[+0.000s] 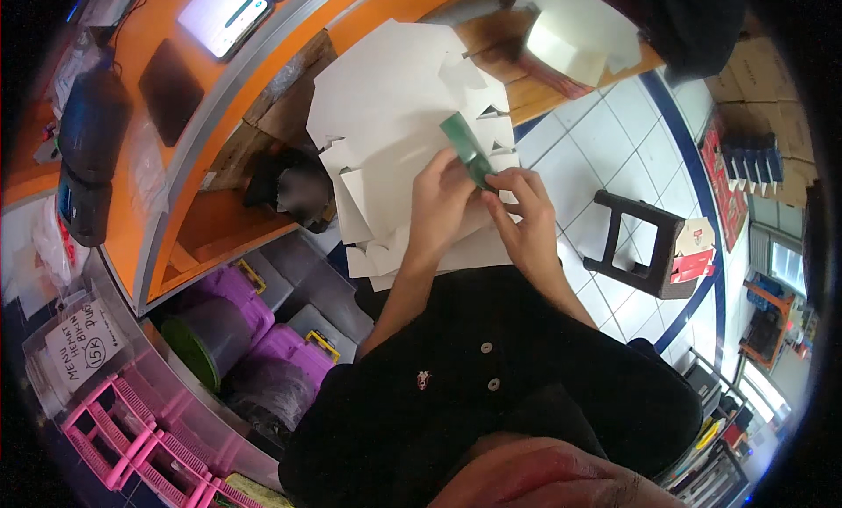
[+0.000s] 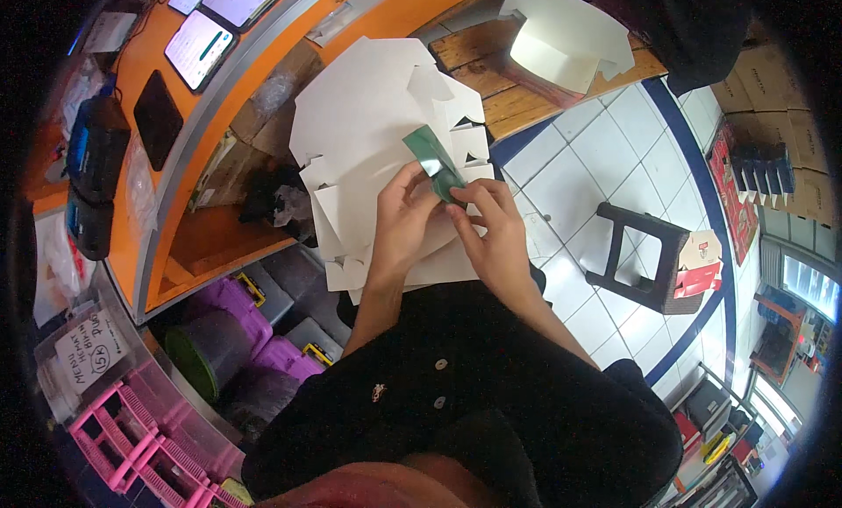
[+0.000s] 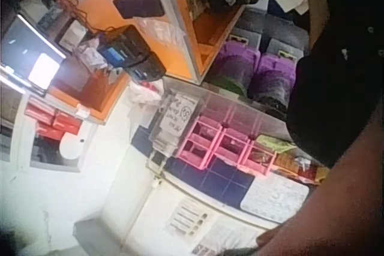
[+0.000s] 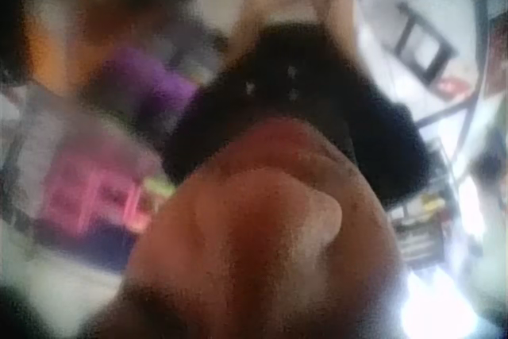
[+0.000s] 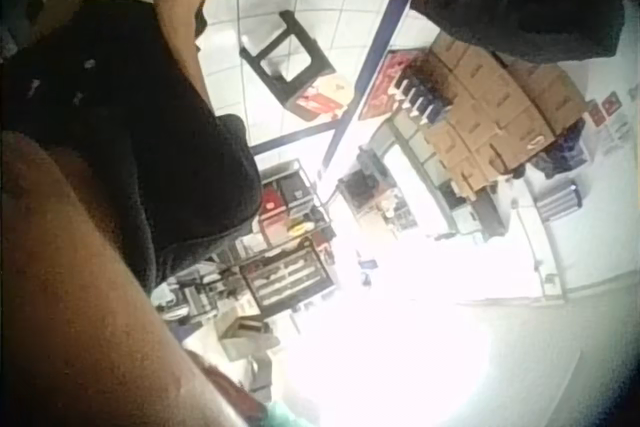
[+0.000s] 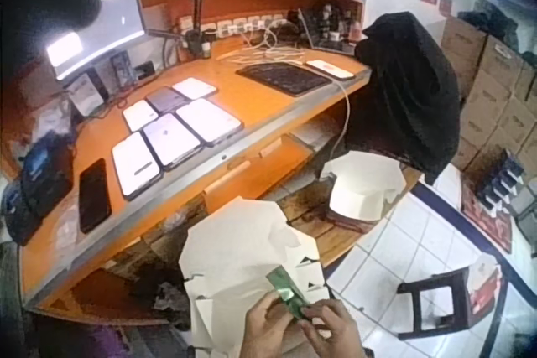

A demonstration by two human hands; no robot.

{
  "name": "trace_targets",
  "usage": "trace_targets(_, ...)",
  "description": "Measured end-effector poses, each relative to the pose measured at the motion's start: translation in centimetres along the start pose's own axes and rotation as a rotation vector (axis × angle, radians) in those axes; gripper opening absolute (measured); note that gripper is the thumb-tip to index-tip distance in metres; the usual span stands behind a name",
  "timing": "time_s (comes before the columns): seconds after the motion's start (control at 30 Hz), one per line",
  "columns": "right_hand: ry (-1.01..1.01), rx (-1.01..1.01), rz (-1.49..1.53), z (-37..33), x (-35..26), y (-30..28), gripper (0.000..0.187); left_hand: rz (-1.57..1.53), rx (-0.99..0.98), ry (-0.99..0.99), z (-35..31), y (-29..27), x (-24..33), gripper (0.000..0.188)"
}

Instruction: The person folds several white cardboard food boxes by hand, tucking the tabs into the pre-cut slots and stacking the completed boxes on the counter.

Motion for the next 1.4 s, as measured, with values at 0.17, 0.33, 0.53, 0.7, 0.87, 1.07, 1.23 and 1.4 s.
trace_targets(0.17, 0.152, 0.069, 0.167, 1.1, 1.8, 0.4, 0.027, 0.067, 0.019, -0.007, -1.1, 1.0, -0.3, 0.037)
trace_targets(0.33, 0.193, -0.008, 0.038, 2.7, 2.5, -0.1, 0.025, 0.259, -0.077, -0.063, -1.6, -1.0, 0.7, 0.038)
trace_targets(0.53, 0.194, 0.073, -0.066, 3.4, 2.2, -1.8, 0.021, 0.886, 0.415, 0.156, -7.7, -7.1, 10.6, 0.034)
trace_targets(0.7, 0.189, 0.041, -0.011, 3.4, 2.1, -2.3, 0.019, 0.279, 0.449, -0.162, -8.1, -11.5, 6.4, 0.039)
trace_targets(0.87, 0.057, 0.032, -0.127, 3.3, 1.5, -2.0, 0.018, 0.013, 0.074, -0.192, -5.1, -10.3, 3.5, 0.054)
trace_targets(1.07, 0.067, 0.057, -0.174, 3.2, 1.1, -2.4, 0.024, 0.121, 0.130, -0.177, -4.1, -8.6, 5.9, 0.051)
trace_targets(1.23, -0.195, 0.342, -0.496, 1.5, -4.8, -3.5, 0.035, 0.122, 0.231, -0.081, -3.2, -10.4, 3.9, 0.055)
trace_targets(1.4, -0.614, -0.311, -0.541, 0.2, -8.9, 2.5, 0.037, -0.030, 0.369, 0.002, -2.8, -8.2, 4.5, 0.051)
Point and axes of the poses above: each hand's wrist, its own z-axis towards the middle knuckle, its own y-axis out of the palm, x = y × z, the point moved 7 cm from there along z, towards the middle knuckle, and after that the axes turned 13 degrees about -x, right-handed, at the moved point
